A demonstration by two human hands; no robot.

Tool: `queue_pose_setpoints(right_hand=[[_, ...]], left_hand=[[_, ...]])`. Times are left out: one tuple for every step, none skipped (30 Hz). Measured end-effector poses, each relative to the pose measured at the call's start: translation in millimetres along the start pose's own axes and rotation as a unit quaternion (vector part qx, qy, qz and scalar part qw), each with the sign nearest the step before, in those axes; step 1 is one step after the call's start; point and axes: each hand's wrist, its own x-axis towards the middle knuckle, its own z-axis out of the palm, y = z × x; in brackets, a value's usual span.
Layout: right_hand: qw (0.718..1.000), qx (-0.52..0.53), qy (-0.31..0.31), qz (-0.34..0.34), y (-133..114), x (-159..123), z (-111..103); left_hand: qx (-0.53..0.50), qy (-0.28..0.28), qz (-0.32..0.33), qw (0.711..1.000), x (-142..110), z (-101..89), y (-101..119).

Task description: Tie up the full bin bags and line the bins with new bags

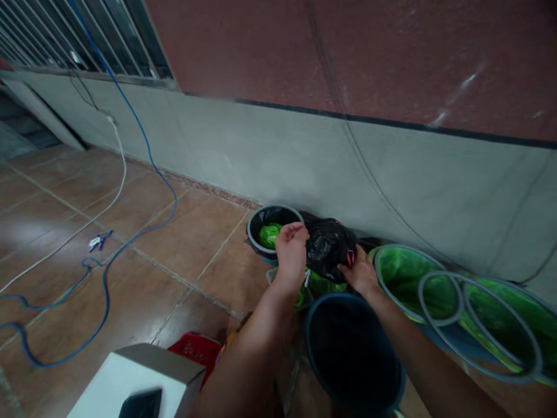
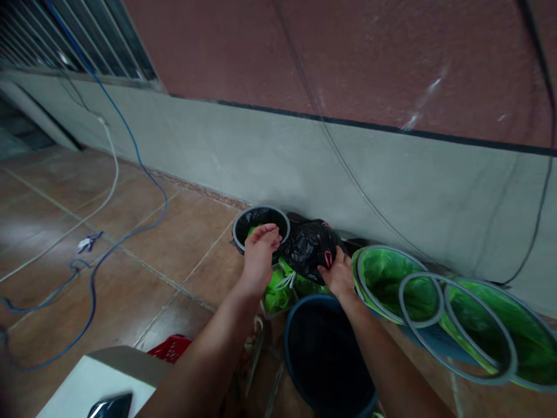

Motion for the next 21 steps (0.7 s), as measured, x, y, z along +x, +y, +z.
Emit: queue_pose_setpoints(right_hand=[[1.000,0.001,0.005,-0.009,-5.2,1.0,-1.7],[1.000,-0.004,0.000,-0.022,-11.3,1.5,-1.6],[0.999,-0.018,-0.014,-0.040,-17.7,1.6,0.4],[0.997,-0.039,-0.032,-0.056,-24.0,1.5,4.3],[0.994,-0.061,-0.053,-0.070,-29.7,1.6,10.0],[0.991,-0.082,-0.072,-0.080,-34.2,2.3,17.1],[0.987,-0.099,-0.089,-0.084,-37.4,4.2,25.1],[0.985,-0.112,-0.103,-0.085,-39.0,7.4,33.6],[0.983,-0.122,-0.111,-0.083,-39.1,12.4,42.0],[0.982,-0.128,-0.113,-0.080,-38.0,19.1,50.2],[0.982,-0.130,-0.112,-0.076,-36.0,27.6,57.8],[0.983,-0.129,-0.109,-0.070,-33.3,37.6,64.8],[0.984,-0.125,-0.106,-0.064,-30.4,48.9,71.2],[0.986,-0.117,-0.103,-0.055,-27.4,61.2,77.1],[0.988,-0.108,-0.102,-0.047,-24.5,74.1,82.7],[0.989,-0.099,-0.097,-0.041,-21.8,87.3,88.1],[0.990,-0.093,-0.093,-0.041,-19.4,100.4,93.7],[0.992,-0.086,-0.086,-0.039,-17.1,113.1,99.4],[0.993,-0.072,-0.079,-0.042,-15.0,125.1,105.6],[0.995,-0.051,-0.074,-0.046,-13.0,136.4,112.2],[0.996,-0.024,-0.069,-0.049,-11.2,146.8,119.0]], left_hand=[[-0.013,-0.002,-0.005,1.000,-0.3,-1.4,2.6],[-0.025,-0.003,-0.008,1.000,-1.1,-2.6,5.4],[-0.036,-0.003,-0.010,0.999,-2.3,-3.9,8.7],[-0.046,0.000,-0.009,0.999,-4.2,-5.4,12.8],[-0.053,0.000,-0.007,0.999,-6.7,-7.3,17.9],[-0.056,-0.005,-0.003,0.998,-9.5,-10.1,24.0],[-0.051,-0.014,0.002,0.999,-12.5,-13.8,30.9],[-0.041,-0.028,0.010,0.999,-15.2,-18.9,38.0],[-0.022,-0.042,0.021,0.999,-17.0,-25.5,44.4],[0.002,-0.053,0.035,0.998,-17.3,-34.1,49.0],[0.027,-0.056,0.053,0.997,-15.6,-44.8,50.5],[0.055,-0.054,0.068,0.995,-11.7,-57.9,47.7],[0.087,-0.047,0.080,0.992,-5.6,-73.6,39.6],[0.127,-0.049,0.079,0.988,2.2,-91.4,25.7],[0.169,-0.049,0.069,0.982,10.9,-111.1,5.7],[0.209,-0.034,0.047,0.976,19.5,-131.8,-19.8],[0.258,-0.008,0.010,0.966,27.1,-152.4,-49.7],[0.317,0.027,-0.038,0.947,33.0,-171.8,-82.7],[0.377,0.040,-0.093,0.921,36.8,-189.0,-117.0],[0.427,0.050,-0.134,0.893,38.7,-203.0,-151.0],[0.462,0.048,-0.176,0.868,39.0,-213.4,-183.0]])
